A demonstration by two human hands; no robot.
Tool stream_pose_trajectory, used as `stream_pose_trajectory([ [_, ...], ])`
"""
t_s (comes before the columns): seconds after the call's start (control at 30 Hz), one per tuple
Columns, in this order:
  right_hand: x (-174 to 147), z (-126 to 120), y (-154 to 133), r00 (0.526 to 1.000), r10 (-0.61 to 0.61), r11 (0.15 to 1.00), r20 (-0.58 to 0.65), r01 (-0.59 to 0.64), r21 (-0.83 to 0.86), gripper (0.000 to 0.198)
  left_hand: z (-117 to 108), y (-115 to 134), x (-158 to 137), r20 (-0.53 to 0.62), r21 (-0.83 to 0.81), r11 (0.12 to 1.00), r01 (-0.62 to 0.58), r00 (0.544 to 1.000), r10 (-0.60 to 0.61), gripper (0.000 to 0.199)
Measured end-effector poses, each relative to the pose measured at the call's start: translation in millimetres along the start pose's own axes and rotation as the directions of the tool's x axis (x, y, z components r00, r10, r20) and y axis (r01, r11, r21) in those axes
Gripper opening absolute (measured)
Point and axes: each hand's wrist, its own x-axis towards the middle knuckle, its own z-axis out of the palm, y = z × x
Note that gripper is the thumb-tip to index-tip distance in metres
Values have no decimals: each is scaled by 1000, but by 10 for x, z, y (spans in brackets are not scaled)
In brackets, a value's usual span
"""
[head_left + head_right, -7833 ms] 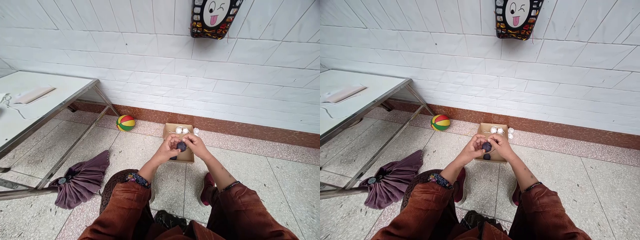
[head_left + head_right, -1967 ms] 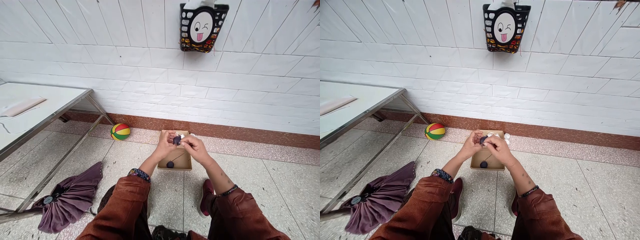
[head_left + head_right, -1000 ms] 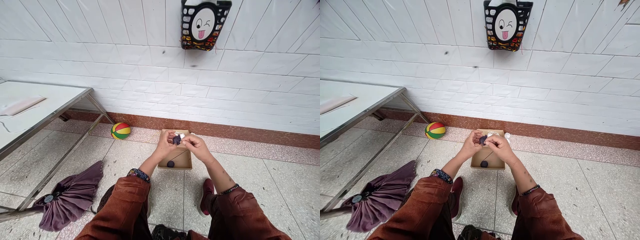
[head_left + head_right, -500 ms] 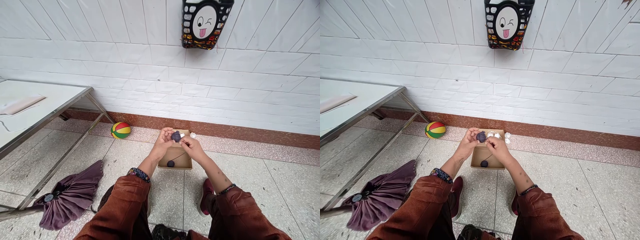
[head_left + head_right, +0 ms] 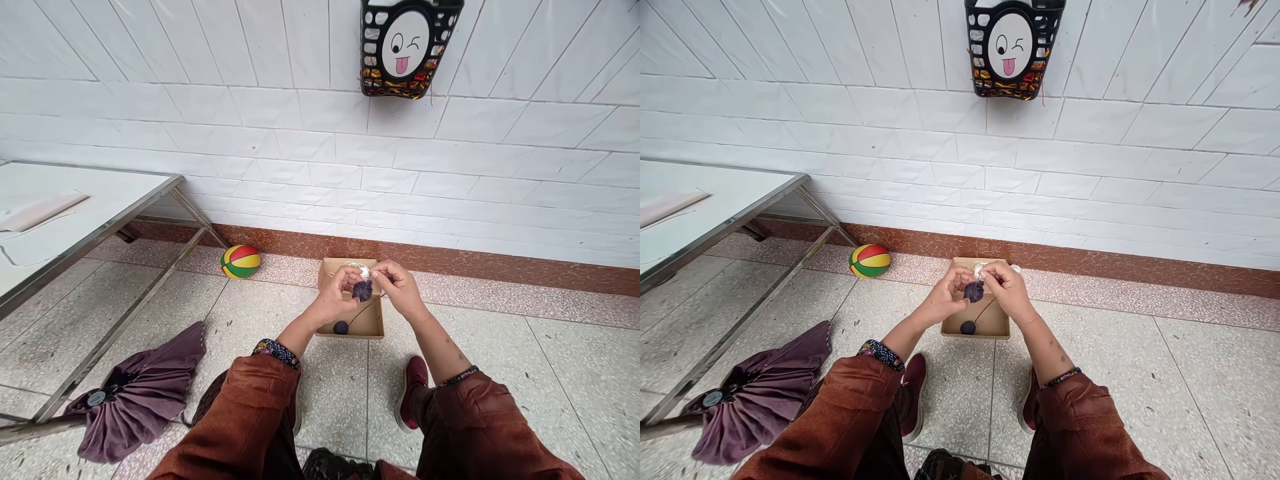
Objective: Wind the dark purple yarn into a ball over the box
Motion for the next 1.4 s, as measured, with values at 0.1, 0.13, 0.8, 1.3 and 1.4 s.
stream_pose_trajectory([
  [0.1, 14, 6, 88, 998, 63, 998, -23, -64, -25, 22, -2, 47, -21, 62, -221, 975, 23, 998, -10, 55],
  [0.13, 10, 23, 108, 997, 77, 996, -9, -77, -41, 22, -10, 55, -21, 48, -294, 955, 25, 999, -12, 55],
  [0.8, -114, 184, -108, 948, -138, 979, 285, 174, -105, 17, -55, -59, 52, -235, -18, 1000, 5, 972, -9, 55],
  [1.3, -43, 203, 191, 991, -11, 978, 132, 38, -204, 25, -88, 25, 25, -155, -425, 905, -29, 987, -41, 55],
  [1.4, -91, 269, 156, 974, -53, 973, 221, 100, -210, 22, -130, -19, 57, -269, -394, 917, -55, 961, -58, 51],
])
